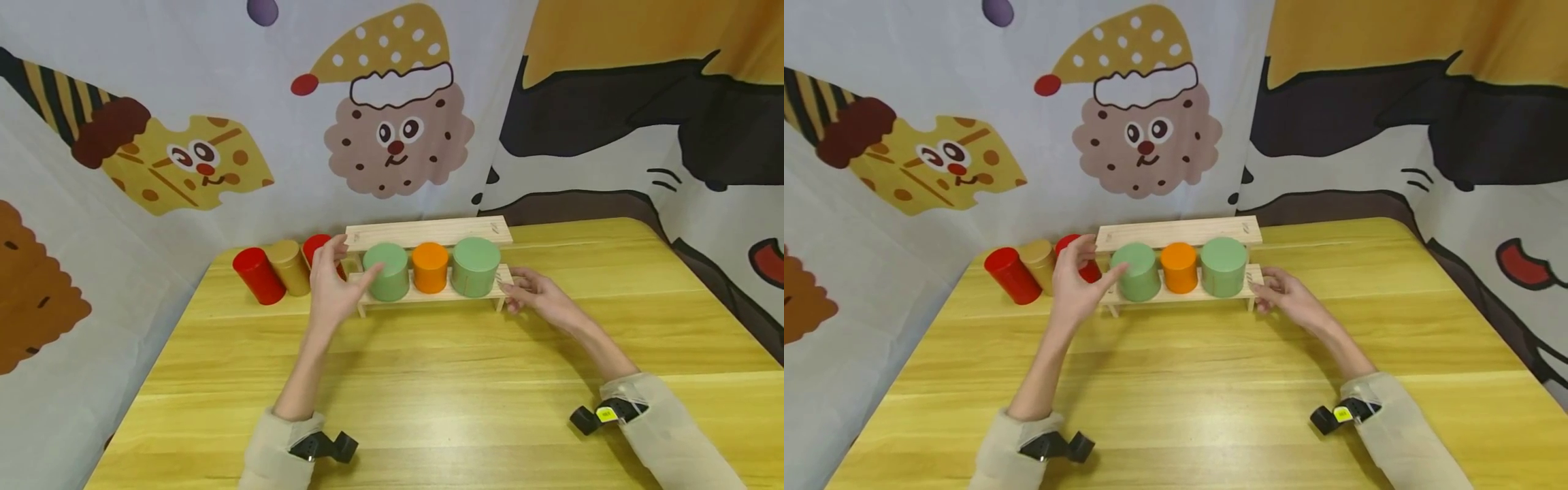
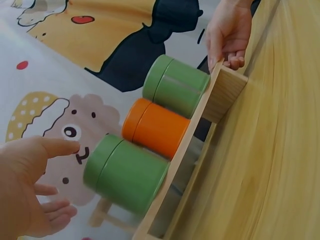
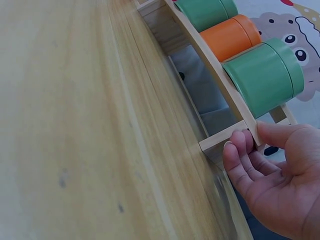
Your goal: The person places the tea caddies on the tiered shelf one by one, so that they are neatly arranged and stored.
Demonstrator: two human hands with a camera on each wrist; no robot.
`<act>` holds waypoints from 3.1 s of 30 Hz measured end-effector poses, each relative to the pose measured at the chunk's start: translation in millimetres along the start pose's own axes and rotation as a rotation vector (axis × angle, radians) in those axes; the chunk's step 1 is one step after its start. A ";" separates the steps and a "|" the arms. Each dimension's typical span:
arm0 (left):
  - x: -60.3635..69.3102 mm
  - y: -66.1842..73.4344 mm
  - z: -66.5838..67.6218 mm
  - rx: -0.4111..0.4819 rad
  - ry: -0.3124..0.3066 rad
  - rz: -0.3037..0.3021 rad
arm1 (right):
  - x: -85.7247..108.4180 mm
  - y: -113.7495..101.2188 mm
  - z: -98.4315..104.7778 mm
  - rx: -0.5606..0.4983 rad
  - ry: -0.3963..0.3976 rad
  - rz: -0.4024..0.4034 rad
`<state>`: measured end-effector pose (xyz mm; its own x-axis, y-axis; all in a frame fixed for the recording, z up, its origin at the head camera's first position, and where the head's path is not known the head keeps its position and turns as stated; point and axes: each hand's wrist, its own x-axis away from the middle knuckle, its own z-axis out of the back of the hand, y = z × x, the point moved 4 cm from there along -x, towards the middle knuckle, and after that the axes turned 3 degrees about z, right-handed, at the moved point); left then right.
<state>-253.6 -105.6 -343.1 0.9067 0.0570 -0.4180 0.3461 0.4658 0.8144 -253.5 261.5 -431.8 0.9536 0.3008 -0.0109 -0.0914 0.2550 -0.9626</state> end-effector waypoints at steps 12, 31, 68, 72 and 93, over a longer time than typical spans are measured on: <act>-3.9 -14.1 29.4 -0.023 0.101 -0.054 | 0.5 -1.7 -1.7 -0.027 -0.013 -0.012; -9.4 -48.6 95.6 -0.113 0.250 0.022 | -0.9 -3.0 0.7 0.002 -0.018 -0.051; -17.9 -122.6 123.6 -0.161 0.264 0.357 | -0.8 -3.4 0.9 0.005 -0.029 -0.051; -24.3 -127.4 122.4 -0.158 0.250 0.380 | -1.1 -3.7 0.4 0.001 -0.031 -0.050; -25.3 -124.2 124.7 -0.082 0.276 0.413 | -1.5 -4.3 0.0 -0.033 -0.032 -0.060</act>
<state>-289.5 -275.0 -383.5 0.8623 0.4779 -0.1676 -0.0584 0.4225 0.9045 -254.5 259.9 -427.6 0.9475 0.3149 0.0556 -0.0241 0.2436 -0.9696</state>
